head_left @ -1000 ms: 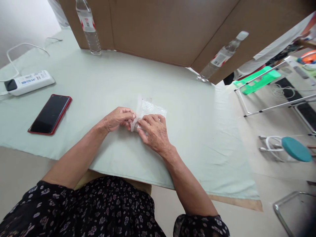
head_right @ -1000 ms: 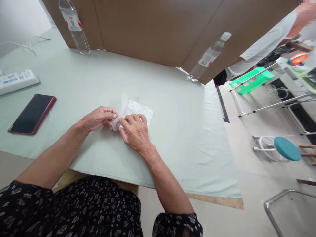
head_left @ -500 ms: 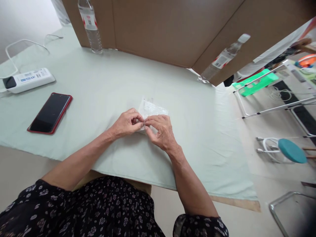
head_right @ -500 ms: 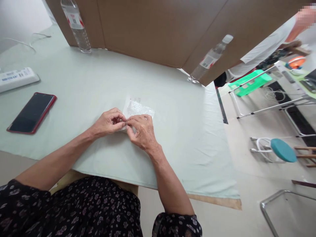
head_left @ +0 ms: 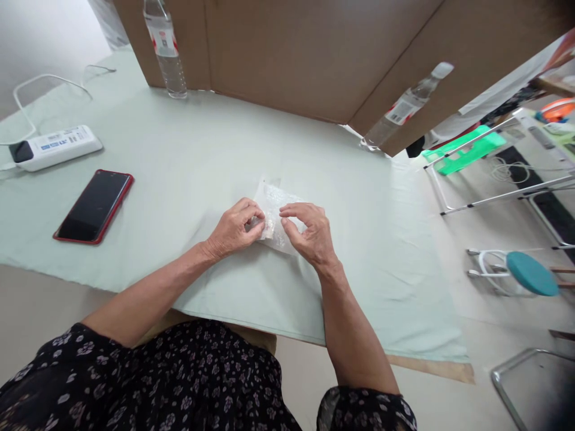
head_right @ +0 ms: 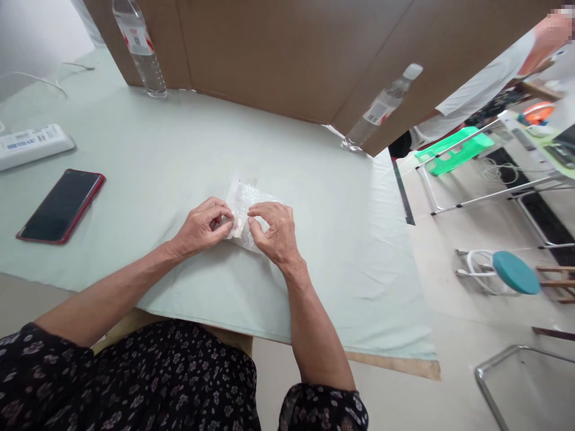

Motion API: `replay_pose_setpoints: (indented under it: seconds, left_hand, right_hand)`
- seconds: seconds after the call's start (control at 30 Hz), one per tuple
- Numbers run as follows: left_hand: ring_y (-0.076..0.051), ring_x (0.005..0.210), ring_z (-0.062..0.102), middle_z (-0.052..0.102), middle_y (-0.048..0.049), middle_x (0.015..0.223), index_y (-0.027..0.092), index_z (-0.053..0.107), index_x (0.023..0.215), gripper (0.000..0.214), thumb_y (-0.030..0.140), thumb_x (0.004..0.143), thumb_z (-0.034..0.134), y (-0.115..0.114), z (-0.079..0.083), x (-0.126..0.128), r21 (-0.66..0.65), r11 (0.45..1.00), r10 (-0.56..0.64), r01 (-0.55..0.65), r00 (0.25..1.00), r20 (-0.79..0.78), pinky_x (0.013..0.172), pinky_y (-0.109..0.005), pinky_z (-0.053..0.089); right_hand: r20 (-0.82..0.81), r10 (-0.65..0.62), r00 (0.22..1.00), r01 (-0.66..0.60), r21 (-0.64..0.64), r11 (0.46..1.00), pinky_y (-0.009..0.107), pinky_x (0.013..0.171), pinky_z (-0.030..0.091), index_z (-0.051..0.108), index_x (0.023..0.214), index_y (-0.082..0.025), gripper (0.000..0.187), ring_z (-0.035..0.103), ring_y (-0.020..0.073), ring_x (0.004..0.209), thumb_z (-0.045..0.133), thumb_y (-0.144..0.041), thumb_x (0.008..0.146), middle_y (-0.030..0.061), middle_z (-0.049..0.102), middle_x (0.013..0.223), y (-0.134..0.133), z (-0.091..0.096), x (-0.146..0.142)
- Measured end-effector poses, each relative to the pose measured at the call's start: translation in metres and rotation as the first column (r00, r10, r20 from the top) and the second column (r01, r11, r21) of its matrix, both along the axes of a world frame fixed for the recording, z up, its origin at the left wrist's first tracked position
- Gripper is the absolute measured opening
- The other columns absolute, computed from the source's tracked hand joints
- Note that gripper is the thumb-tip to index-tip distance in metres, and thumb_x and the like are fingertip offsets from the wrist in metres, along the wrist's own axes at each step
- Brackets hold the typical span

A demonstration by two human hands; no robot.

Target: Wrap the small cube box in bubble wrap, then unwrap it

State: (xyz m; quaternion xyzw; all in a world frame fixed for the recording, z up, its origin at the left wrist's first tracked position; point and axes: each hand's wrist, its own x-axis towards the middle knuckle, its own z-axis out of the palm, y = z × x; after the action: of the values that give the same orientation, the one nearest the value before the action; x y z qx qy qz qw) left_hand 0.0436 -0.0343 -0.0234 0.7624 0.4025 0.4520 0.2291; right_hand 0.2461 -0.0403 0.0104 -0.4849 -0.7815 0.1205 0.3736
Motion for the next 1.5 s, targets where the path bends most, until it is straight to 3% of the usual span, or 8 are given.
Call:
replay_pose_setpoints:
  seconds: [0.13, 0.33, 0.63, 0.9, 1.03, 1.23, 1.5]
  left_hand:
    - [-0.006, 0.059, 0.048, 0.063, -0.0036, 0.094, 0.017, 0.066, 0.086, 0.004, 0.014, 0.084, 0.063, -0.001, 0.001, 0.001, -0.005, 1.0, 0.008, -0.008, 1.0, 0.013, 0.054, -0.021, 0.041]
    - [-0.005, 0.056, 0.047, 0.062, -0.0027, 0.092, 0.017, 0.065, 0.086, 0.004, 0.015, 0.085, 0.062, -0.004, 0.0, 0.004, -0.001, 0.999, 0.035, -0.035, 0.999, -0.011, 0.054, -0.021, 0.042]
    - [-0.005, 0.054, 0.046, 0.06, -0.0019, 0.089, 0.017, 0.063, 0.083, 0.004, 0.014, 0.084, 0.06, -0.007, -0.001, 0.008, -0.013, 0.997, 0.082, -0.082, 0.997, -0.012, 0.055, -0.021, 0.041]
    - [-0.006, 0.056, 0.047, 0.061, -0.0021, 0.09, 0.018, 0.063, 0.083, 0.004, 0.015, 0.084, 0.061, -0.005, -0.001, 0.006, -0.043, 0.996, 0.075, -0.076, 0.997, -0.023, 0.057, -0.022, 0.043]
    - [-0.006, 0.056, 0.047, 0.062, -0.0021, 0.09, 0.018, 0.063, 0.084, 0.004, 0.015, 0.084, 0.06, -0.004, -0.001, 0.006, -0.05, 0.996, 0.071, -0.072, 0.997, -0.014, 0.056, -0.022, 0.043]
    - [-0.006, 0.056, 0.046, 0.062, -0.002, 0.09, 0.018, 0.063, 0.084, 0.004, 0.015, 0.084, 0.061, -0.004, -0.002, 0.006, -0.062, 0.996, 0.067, -0.067, 0.998, -0.001, 0.056, -0.022, 0.042]
    - [-0.006, 0.055, 0.047, 0.061, -0.002, 0.089, 0.017, 0.064, 0.083, 0.004, 0.014, 0.084, 0.061, -0.004, -0.001, 0.006, -0.087, 0.995, 0.055, -0.053, 0.998, 0.019, 0.055, -0.022, 0.042]
  right_hand:
    - [0.013, -0.101, 0.995, 0.102, -0.076, 0.992, 0.045, 0.102, 0.046, 0.071, 0.088, -0.024, 0.014, 0.072, 0.0241, 0.101, 0.057, -0.025, 0.087, 0.0035, 0.079, 0.099, 0.002, 0.008, 0.009]
    - [0.102, -0.162, 0.982, 0.186, -0.317, 0.93, 0.036, 0.077, 0.052, 0.072, 0.091, -0.022, 0.018, 0.069, 0.0211, 0.082, 0.056, -0.026, 0.085, 0.0049, 0.077, 0.096, 0.007, 0.004, 0.023]
    - [0.341, -0.102, 0.935, 0.208, -0.29, 0.934, 0.035, 0.076, 0.047, 0.072, 0.09, -0.021, 0.021, 0.065, 0.0203, 0.077, 0.052, -0.022, 0.086, 0.0049, 0.076, 0.09, 0.013, -0.007, 0.018]
    - [0.385, -0.058, 0.921, 0.18, -0.289, 0.94, 0.036, 0.081, 0.047, 0.073, 0.095, -0.02, 0.02, 0.067, 0.0226, 0.087, 0.055, -0.021, 0.086, 0.0061, 0.077, 0.097, 0.011, -0.011, 0.008]
    - [0.352, -0.008, 0.936, 0.12, -0.299, 0.946, 0.038, 0.087, 0.048, 0.073, 0.102, -0.02, 0.023, 0.068, 0.0247, 0.097, 0.057, -0.023, 0.086, 0.0076, 0.077, 0.104, 0.008, -0.012, 0.003]
    - [0.257, 0.054, 0.965, 0.055, -0.397, 0.916, 0.033, 0.079, 0.047, 0.073, 0.092, -0.021, 0.018, 0.067, 0.0199, 0.082, 0.056, -0.024, 0.087, 0.0043, 0.077, 0.093, 0.007, -0.008, 0.004]
    - [0.197, -0.112, 0.974, 0.185, -0.403, 0.897, 0.035, 0.079, 0.05, 0.072, 0.103, -0.021, 0.023, 0.065, 0.0189, 0.077, 0.061, -0.031, 0.085, 0.0057, 0.075, 0.097, 0.013, -0.005, 0.024]
